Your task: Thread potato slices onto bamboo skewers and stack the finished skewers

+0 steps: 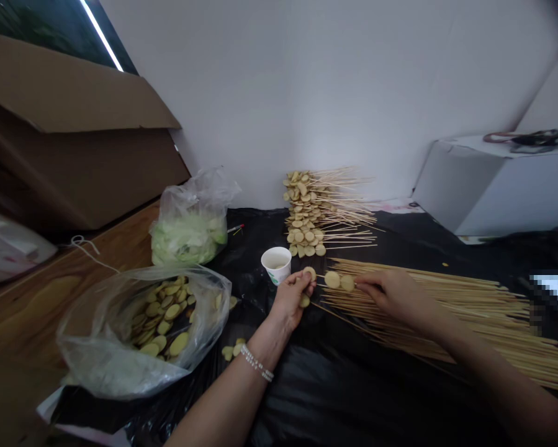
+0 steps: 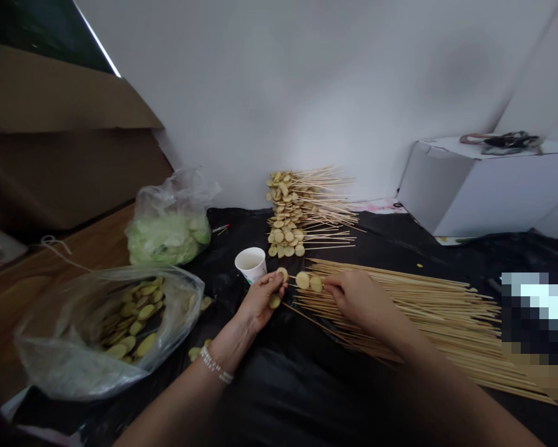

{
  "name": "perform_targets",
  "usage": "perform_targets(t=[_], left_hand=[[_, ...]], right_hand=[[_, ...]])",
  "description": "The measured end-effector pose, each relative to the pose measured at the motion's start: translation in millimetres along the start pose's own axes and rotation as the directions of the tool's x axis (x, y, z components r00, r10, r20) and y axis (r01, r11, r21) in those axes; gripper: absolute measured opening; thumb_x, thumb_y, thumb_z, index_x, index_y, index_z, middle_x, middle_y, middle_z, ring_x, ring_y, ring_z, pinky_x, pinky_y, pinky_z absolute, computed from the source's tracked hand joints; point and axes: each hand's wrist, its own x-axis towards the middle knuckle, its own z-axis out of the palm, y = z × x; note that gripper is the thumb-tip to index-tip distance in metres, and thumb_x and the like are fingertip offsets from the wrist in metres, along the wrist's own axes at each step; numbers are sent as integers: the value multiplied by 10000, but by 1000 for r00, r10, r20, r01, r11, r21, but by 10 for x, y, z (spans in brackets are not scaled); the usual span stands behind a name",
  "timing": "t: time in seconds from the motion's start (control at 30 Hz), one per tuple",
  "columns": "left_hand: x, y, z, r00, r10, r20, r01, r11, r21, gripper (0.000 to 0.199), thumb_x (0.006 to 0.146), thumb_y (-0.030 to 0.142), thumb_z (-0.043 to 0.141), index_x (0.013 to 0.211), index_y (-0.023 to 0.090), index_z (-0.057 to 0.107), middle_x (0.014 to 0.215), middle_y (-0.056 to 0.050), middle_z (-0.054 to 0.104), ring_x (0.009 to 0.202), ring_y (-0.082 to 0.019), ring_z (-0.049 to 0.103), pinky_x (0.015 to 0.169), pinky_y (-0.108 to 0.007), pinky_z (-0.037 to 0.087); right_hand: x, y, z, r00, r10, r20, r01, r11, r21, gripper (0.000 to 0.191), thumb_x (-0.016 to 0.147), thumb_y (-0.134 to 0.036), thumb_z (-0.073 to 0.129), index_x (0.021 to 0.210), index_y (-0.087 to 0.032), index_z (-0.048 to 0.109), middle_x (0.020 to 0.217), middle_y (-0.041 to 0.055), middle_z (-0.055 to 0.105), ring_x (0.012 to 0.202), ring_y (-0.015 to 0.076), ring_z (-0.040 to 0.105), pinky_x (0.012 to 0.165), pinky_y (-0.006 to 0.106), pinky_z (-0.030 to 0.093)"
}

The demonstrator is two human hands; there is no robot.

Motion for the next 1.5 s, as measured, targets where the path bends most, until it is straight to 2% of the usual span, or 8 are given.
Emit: perform_targets(t=[0.33,0.5,0.67,0.97,1.17,1.3,1.5], left_hand=[[12,11,-2,1000,-14,7,14,1000,-1,293,519,219,856,696,87,664,639,-15,614,554,-45,540,532,-140,430],[10,10,-9,1000,-14,12,14,1000,-1,307,503,207,862,707,87,666,660,-18,621,569,-48,548,535,-140,431],[3,3,-15,997,-11,74,9,1000,22,281,539,212,847,708,87,661,644,-9,600,549,-40,525,514,-143,411],[14,22,-17,998,-56,25,56,998,-15,195,605,156,807,720,87,666,667,-19,609,559,-42,537,528,-132,442],[45,23,-49,993,-91,72,91,996,-1,144,656,139,771,744,80,674,700,-33,616,574,-42,546,513,-120,447],[36,28,-42,993,-93,74,93,996,4,164,643,142,782,752,83,675,706,-30,617,576,-41,545,516,-120,448],[11,-1,-25,997,-33,65,32,999,9,241,575,186,829,721,91,661,682,-13,609,555,-35,526,524,-138,434]], right_hand=[[-2,-30,12,1000,2,9,-2,1000,-25,299,884,-255,410,696,-212,639,698,24,672,643,167,567,613,272,327],[9,-5,52,1000,-17,8,17,1000,10,294,880,-250,409,717,-211,650,700,27,675,647,166,572,610,268,329],[16,13,51,999,-36,7,35,998,50,293,868,-245,416,715,-213,664,706,25,681,647,168,574,615,266,346],[11,64,-2,999,-36,7,36,997,75,288,865,-273,422,755,-232,686,747,13,702,661,172,585,629,275,375],[20,87,-36,998,-65,16,64,993,95,299,871,-279,420,804,-233,708,798,14,714,699,167,593,644,267,388],[31,94,-34,997,-76,28,73,990,121,295,860,-253,426,759,-226,703,748,11,704,656,159,575,624,265,381],[35,61,19,998,-55,30,51,992,113,286,853,-233,428,717,-218,679,725,16,691,655,165,572,624,271,367]])
